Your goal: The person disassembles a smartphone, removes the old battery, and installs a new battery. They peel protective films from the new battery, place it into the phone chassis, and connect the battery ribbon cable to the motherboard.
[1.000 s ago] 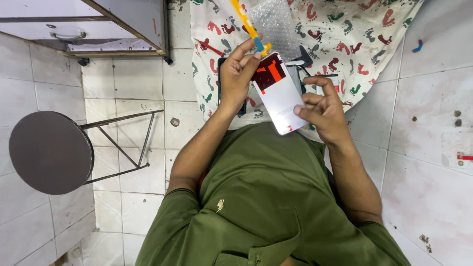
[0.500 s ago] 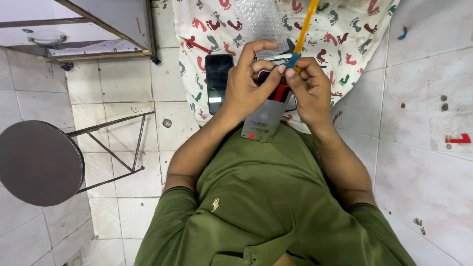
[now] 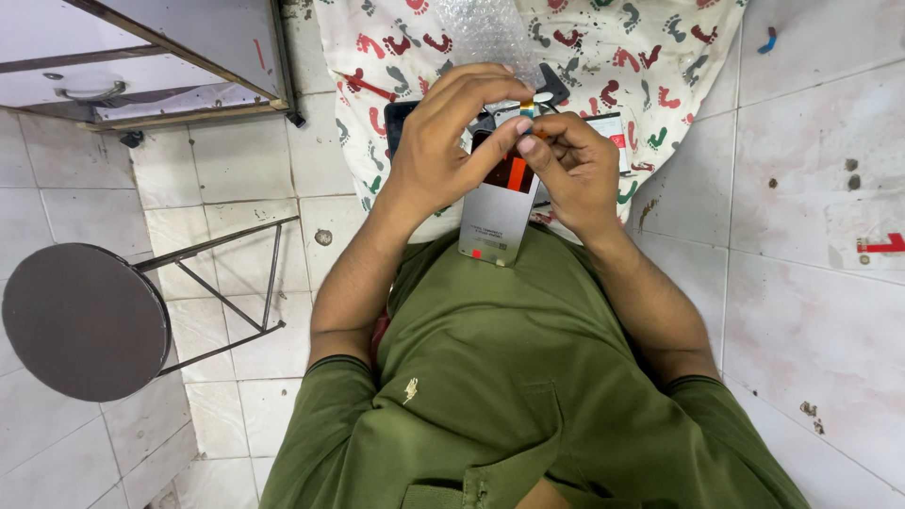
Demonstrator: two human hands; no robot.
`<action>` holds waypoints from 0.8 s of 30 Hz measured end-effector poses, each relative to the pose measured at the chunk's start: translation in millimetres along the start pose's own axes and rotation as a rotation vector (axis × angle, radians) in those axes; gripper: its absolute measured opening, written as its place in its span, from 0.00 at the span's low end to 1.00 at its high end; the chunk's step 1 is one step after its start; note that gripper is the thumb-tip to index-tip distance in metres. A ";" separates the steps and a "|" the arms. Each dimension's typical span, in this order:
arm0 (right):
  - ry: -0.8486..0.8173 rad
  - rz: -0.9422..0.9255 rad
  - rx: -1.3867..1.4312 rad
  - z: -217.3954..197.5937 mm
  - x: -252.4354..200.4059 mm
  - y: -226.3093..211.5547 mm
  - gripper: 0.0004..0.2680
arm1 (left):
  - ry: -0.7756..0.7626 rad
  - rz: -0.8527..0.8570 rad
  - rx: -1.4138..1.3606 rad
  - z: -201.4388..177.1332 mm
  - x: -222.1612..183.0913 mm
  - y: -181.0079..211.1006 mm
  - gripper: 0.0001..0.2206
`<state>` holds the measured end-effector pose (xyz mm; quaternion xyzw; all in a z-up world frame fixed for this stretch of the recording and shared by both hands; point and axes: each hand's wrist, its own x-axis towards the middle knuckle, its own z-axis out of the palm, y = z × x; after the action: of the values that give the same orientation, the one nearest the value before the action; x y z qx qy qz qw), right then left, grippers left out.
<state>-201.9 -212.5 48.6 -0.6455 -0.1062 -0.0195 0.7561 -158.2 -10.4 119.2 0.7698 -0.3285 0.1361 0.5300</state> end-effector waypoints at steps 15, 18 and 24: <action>0.016 -0.016 0.145 16.0 1.3 -1.7 0.17 | 0.021 -0.156 -0.198 5.1 -6.7 -21.2 0.06; 0.006 -0.023 0.056 14.5 3.1 -2.3 0.20 | 0.012 -0.175 -0.206 4.8 -6.6 -22.9 0.05; -0.065 -0.067 0.001 10.8 8.2 0.9 0.19 | -0.064 -0.131 -0.163 0.1 -7.5 -28.4 0.05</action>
<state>-195.1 -200.8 50.7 -0.6414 -0.1523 -0.0235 0.7515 -145.3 -1.5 94.3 0.7480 -0.3043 0.0495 0.5877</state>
